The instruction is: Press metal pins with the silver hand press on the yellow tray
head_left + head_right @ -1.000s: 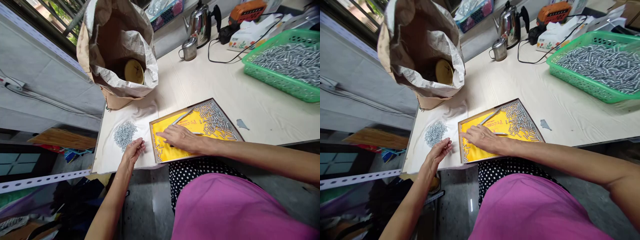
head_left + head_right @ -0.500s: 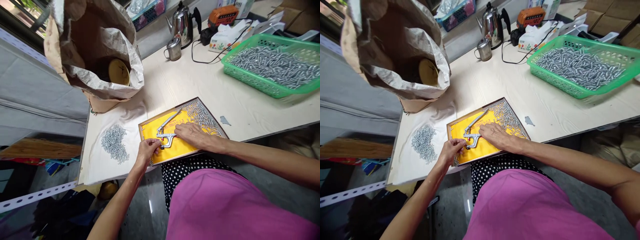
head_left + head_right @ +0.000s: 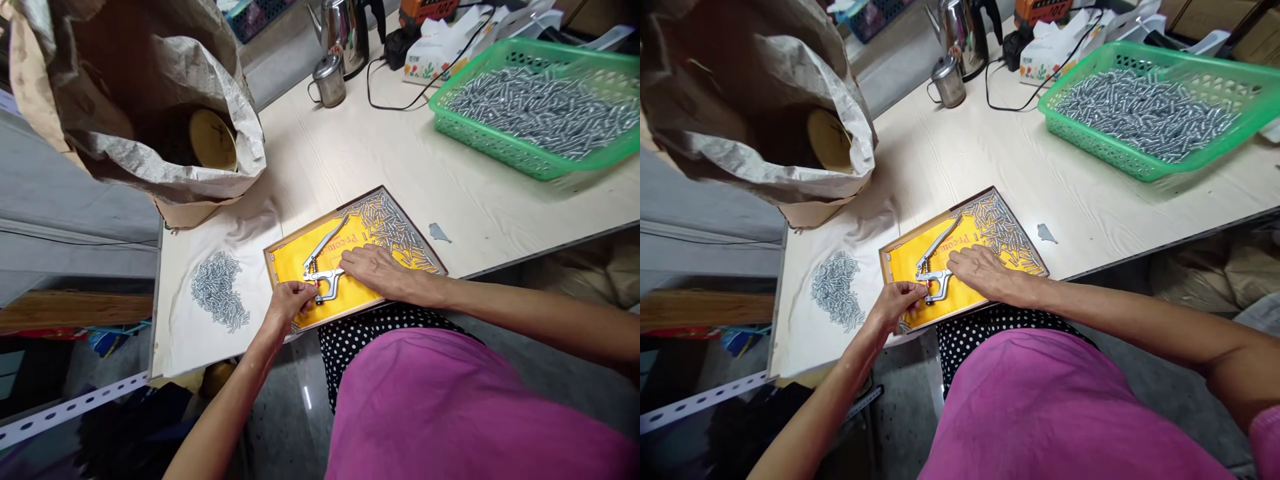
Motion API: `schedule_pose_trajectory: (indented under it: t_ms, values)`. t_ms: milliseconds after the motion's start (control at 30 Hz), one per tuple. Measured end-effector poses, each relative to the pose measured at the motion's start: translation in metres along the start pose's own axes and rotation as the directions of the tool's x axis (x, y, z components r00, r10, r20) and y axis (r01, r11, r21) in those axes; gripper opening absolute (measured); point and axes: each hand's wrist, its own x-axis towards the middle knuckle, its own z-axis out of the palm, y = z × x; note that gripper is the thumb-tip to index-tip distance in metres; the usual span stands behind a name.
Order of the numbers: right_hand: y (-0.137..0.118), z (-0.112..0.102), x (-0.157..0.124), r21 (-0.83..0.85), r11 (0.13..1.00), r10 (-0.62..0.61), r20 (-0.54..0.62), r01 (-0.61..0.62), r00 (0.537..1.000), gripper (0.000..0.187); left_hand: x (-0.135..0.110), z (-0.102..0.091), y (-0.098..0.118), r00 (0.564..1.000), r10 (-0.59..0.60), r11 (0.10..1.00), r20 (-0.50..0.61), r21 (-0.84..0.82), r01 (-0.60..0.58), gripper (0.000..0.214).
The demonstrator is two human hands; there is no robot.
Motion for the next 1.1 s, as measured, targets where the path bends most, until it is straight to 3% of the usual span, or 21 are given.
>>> schedule_pose_trajectory:
  t_ms: [333, 567, 600, 733, 800, 1100]
  values:
    - [-0.002, -0.004, 0.0, 0.018, 1.0, 0.019, 0.031, -0.02, 0.999, 0.017, -0.001, 0.001, 0.005, 0.997, -0.064, 0.992, 0.043, 0.113, 0.059, 0.032]
    - [0.003, -0.007, 0.001, 0.036, 0.999, 0.025, 0.02, -0.026, 0.999, 0.012, -0.002, 0.002, 0.003, 0.996, -0.083, 0.993, 0.045, 0.09, 0.079, 0.031]
    - [0.006, -0.01, 0.003, 0.031, 0.999, 0.022, 0.004, -0.022, 1.0, 0.018, -0.002, 0.002, 0.003, 0.995, -0.084, 0.993, 0.049, 0.091, 0.079, 0.031]
    - [0.027, -0.016, 0.014, -0.032, 0.999, -0.028, -0.051, 0.026, 0.998, 0.073, -0.003, 0.003, 0.004, 0.995, -0.089, 0.99, 0.039, 0.113, 0.084, 0.03]
    - [0.037, -0.016, 0.021, -0.064, 0.996, -0.065, -0.027, 0.063, 0.998, 0.086, -0.004, 0.004, 0.005, 0.995, -0.092, 0.99, 0.033, 0.108, 0.088, 0.029]
    - [0.043, -0.019, 0.037, -0.112, 0.988, -0.098, 0.05, 0.103, 0.994, 0.076, -0.002, 0.003, 0.0, 0.996, -0.074, 0.994, 0.043, 0.086, 0.07, 0.033]
